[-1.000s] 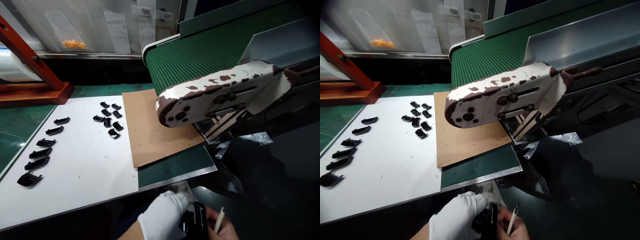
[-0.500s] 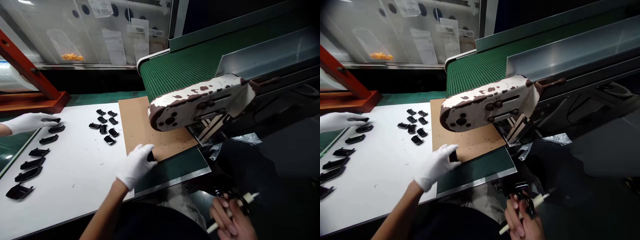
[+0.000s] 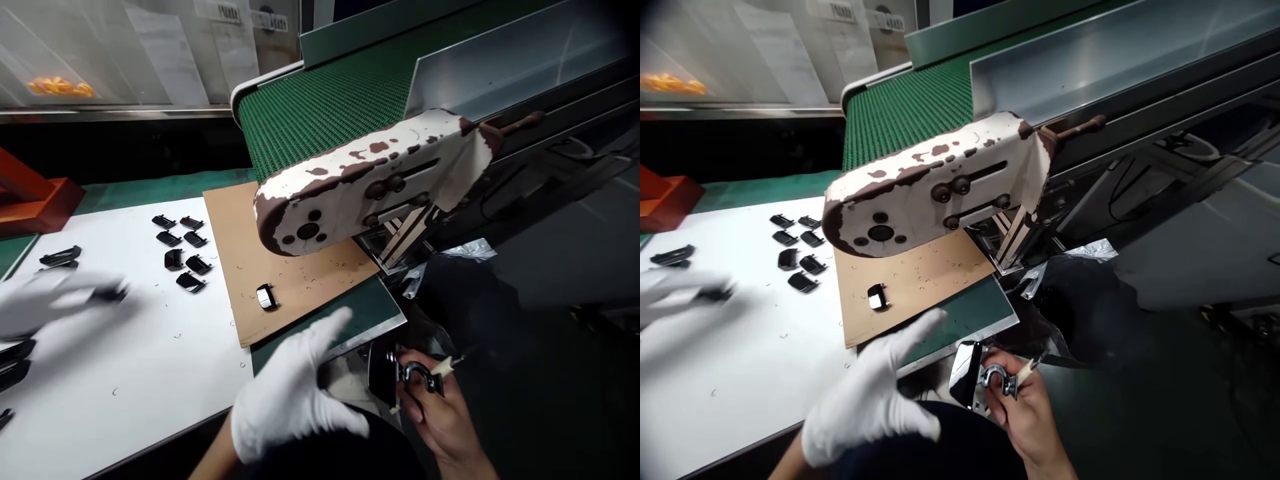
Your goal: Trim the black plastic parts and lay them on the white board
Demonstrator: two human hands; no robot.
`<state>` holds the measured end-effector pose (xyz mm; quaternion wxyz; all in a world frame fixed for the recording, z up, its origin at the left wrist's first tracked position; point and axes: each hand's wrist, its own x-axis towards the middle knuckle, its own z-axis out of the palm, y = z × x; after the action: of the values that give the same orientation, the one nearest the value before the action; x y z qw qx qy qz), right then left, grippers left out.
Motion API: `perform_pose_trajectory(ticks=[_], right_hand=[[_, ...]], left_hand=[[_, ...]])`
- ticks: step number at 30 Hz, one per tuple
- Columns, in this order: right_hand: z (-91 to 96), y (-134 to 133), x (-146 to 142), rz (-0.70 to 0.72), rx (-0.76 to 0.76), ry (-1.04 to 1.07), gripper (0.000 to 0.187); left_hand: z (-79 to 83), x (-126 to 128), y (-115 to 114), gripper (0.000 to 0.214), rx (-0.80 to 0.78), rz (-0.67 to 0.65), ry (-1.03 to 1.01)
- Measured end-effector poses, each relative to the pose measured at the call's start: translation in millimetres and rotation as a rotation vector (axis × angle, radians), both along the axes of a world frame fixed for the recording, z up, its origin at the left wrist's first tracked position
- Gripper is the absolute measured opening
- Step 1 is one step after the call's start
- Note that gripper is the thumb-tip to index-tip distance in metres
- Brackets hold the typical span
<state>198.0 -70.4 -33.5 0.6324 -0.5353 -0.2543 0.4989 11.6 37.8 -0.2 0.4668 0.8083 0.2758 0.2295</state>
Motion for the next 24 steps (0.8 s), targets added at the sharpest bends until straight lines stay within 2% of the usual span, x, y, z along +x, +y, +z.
perform_pose_trajectory(ticks=[2, 3, 7, 13, 16, 18, 21, 24], right_hand=[[3.2, 1.5, -0.7, 0.045, -0.017, -0.049, 0.037], [4.1, 2.0, -0.9, 0.065, -0.021, -0.072, 0.037], [2.5, 3.3, 0.8, 0.128, -0.030, -0.131, 0.037], [-3.9, 5.7, 6.8, 0.175, -0.062, -0.132, 0.033], [1.1, 6.2, 7.3, 0.131, -0.097, -0.094, 0.026], [6.7, 4.9, 6.7, 0.076, -0.122, -0.059, 0.030], [12.3, 2.2, 6.4, 0.027, -0.203, -0.058, 0.036], [10.9, 2.5, 8.8, 0.106, -0.349, -0.141, 0.041]], left_hand=[[5.1, 15.1, -11.5, 0.106, -0.032, -0.135, -0.183], [5.6, 20.6, -14.4, 0.103, -0.021, -0.159, -0.213], [-3.5, 26.4, -15.9, 0.088, 0.019, -0.113, -0.150], [-14.4, 22.0, -14.8, 0.081, 0.111, -0.076, -0.131], [-18.6, 22.8, -14.7, 0.079, 0.192, 0.004, -0.035], [-22.7, 22.5, -14.4, 0.079, 0.259, 0.048, 0.074], [-25.5, 20.2, -13.9, 0.081, 0.310, 0.033, 0.186], [-18.2, 19.0, -13.3, 0.075, 0.311, -0.037, 0.268]])
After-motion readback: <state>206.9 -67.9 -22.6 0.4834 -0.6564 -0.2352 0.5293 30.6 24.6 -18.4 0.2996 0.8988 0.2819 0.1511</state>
